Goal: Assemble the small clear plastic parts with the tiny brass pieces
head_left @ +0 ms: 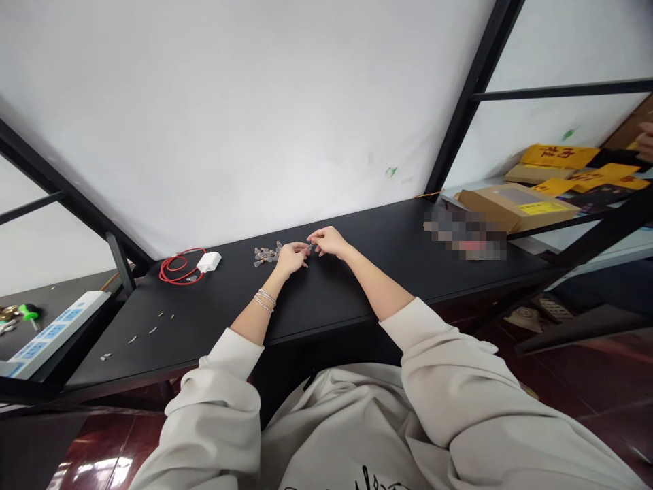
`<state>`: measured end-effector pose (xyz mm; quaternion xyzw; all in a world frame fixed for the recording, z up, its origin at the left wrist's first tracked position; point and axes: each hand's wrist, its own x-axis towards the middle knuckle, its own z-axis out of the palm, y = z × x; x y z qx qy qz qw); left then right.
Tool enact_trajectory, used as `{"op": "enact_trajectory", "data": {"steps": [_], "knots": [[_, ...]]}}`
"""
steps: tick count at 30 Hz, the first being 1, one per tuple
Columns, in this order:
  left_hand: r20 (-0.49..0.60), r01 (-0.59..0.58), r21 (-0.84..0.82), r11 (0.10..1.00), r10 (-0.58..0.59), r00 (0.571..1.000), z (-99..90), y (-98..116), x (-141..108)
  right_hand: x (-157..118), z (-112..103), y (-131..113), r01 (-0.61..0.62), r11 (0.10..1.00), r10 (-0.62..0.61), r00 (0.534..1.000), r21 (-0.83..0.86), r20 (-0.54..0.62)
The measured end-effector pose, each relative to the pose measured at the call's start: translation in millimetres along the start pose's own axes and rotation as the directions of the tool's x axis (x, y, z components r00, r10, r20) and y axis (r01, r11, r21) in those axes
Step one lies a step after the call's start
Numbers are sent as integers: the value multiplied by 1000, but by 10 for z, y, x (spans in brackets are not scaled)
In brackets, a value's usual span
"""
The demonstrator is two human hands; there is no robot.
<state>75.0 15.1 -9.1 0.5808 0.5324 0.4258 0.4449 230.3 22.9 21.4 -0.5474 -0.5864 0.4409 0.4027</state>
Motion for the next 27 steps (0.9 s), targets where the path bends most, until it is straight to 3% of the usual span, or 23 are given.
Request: {"op": "enact_trajectory", "data": {"steps": [6,19,27], "knots": [[-30,17,-46,999,-19,999,15,27,-21,-15,-5,-2,-42,998,41,999,49,6],[-31,72,-106,992,-76,997,28,101,-73,-28,-38,-9,-13,999,13,1000,35,6],[2,98,-212,972,-100,995,-28,103,-66,-14,-58,18,27,997,-33,996,77,86]]}}
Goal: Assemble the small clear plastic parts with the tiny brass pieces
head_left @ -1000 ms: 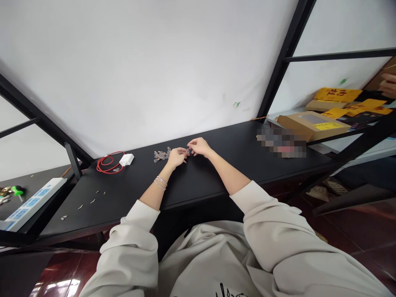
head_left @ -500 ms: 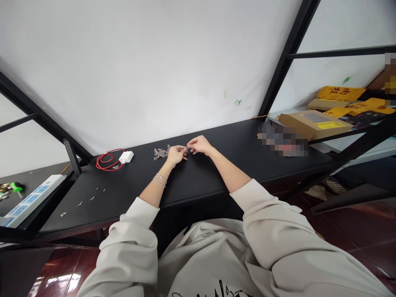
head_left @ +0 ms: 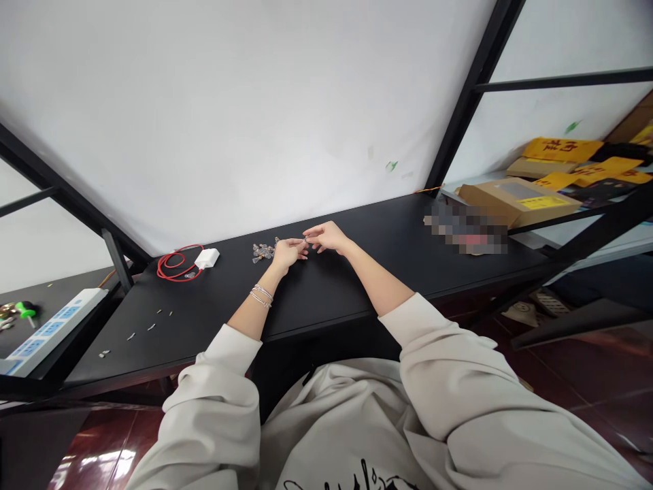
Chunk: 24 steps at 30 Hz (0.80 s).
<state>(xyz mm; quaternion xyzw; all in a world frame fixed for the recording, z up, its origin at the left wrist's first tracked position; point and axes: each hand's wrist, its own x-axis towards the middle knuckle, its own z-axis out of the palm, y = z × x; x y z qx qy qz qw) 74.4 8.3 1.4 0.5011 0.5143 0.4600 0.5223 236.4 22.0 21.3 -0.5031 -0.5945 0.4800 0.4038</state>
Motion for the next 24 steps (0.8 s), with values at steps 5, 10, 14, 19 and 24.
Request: {"op": "enact_trajectory", "data": {"steps": [5,10,14,19,24], "knots": [[-36,30,-65,997,-33,999,-4,3,23,69,12,95,141,971,-150,988,-192,-35],[-45,37,-82,996,-41,998,2,11,21,70,111,143,296,830,-354,935,-472,-37],[-37,41,-77,996,-44,998,-1,22,14,45,176,131,261,825,-350,932,-501,-91],[11,36,-59,998,-36,999,0,26,18,36,174,120,249,825,-337,938,-508,-87],[18,34,-33,999,-34,999,-4,7,32,10,165,110,264,800,-343,938,-539,-49]]}}
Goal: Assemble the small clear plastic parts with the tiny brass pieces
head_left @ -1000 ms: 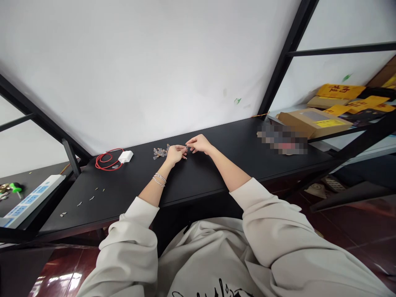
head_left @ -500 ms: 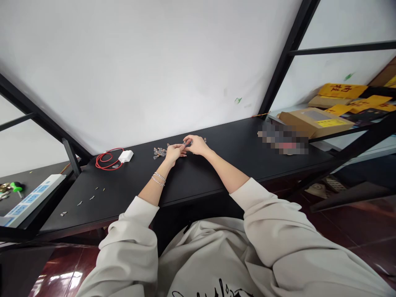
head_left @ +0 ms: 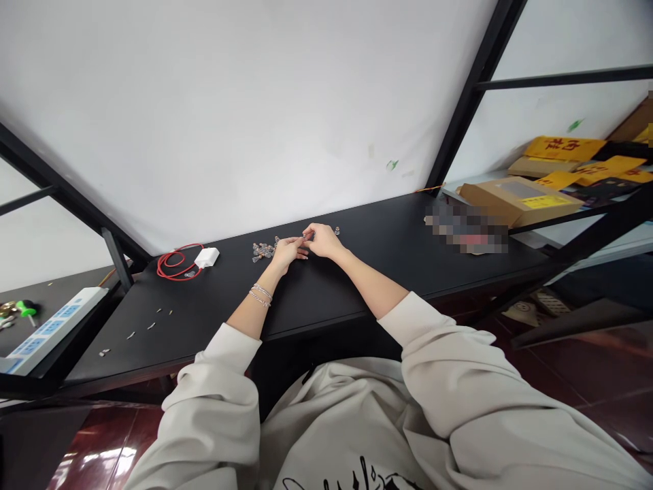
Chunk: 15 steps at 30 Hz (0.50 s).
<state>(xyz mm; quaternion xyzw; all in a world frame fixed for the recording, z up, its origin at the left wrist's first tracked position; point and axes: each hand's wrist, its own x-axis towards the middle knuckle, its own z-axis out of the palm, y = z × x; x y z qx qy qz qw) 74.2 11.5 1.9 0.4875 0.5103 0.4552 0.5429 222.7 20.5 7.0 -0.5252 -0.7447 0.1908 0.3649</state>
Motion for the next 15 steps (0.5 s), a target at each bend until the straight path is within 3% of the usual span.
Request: {"op": "enact_trajectory", "data": {"steps": [6,15], "knots": [[22,-9,-11,1000,9,1000,-22,-10,11,2,21,10,24,1000,-24,1000,-10,0],[19,-47,-11,999,47,999,-10,3,-22,21,46,29,86,991,-83,996,106,-34]]}}
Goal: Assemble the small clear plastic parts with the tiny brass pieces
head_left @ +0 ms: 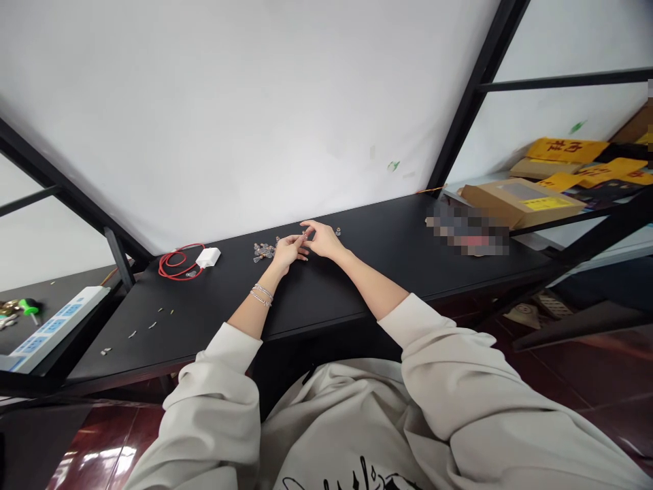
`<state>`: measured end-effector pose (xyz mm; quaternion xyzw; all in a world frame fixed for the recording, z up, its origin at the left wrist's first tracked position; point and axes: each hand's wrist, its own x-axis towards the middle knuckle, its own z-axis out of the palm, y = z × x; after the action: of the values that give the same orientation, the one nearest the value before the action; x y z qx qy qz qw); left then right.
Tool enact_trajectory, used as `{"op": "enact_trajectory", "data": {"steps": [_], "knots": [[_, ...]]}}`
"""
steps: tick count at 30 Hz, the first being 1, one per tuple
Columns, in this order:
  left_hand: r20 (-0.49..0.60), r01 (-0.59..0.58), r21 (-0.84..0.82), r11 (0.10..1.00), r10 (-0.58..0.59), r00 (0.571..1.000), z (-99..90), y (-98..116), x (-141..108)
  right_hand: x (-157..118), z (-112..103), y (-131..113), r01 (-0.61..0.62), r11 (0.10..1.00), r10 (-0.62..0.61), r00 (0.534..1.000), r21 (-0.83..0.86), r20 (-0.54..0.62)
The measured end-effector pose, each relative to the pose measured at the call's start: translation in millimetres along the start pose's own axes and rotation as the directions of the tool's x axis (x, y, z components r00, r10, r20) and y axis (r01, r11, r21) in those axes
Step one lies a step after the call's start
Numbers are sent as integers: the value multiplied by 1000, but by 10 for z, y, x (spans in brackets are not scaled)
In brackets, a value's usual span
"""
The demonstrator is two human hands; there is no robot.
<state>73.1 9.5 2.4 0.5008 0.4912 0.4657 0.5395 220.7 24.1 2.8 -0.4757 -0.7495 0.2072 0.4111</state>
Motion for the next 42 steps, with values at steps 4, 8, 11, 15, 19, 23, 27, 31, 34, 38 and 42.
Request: {"op": "enact_trajectory", "data": {"steps": [4,8,11,15,19,23,27,31,34,38,42], "knots": [[-33,-30,34,999,31,999,15,-8,6,36,-100,27,-60,998,61,998,23,-24],[-102,-50,232,971,76,992,-22,-10,21,90,-297,94,-241,964,260,945,114,-196],[-119,-108,569,815,211,970,-90,-7,9,105,-366,143,-411,901,432,881,140,-195],[-85,-89,807,583,265,960,-145,21,-29,89,-274,181,-536,844,536,844,22,-24],[-88,-47,885,464,265,960,-138,85,-74,72,-183,180,-523,836,518,852,-169,-74],[-106,-12,912,410,265,958,-130,141,-113,64,-197,166,-530,816,532,845,-231,-56],[-61,-54,908,417,258,964,-125,139,-118,59,-201,176,-503,843,501,863,-192,-62],[72,-188,840,509,238,969,-88,91,-105,78,-141,198,-350,895,348,936,-275,-58],[94,-211,819,534,239,967,-59,69,-104,104,-95,202,-321,876,341,940,-361,-9],[72,-191,810,555,229,971,-65,60,-98,111,-109,204,-342,872,363,932,-349,-5],[33,-199,750,630,266,963,-82,20,-59,85,-149,198,-333,927,350,934,-169,77]]}}
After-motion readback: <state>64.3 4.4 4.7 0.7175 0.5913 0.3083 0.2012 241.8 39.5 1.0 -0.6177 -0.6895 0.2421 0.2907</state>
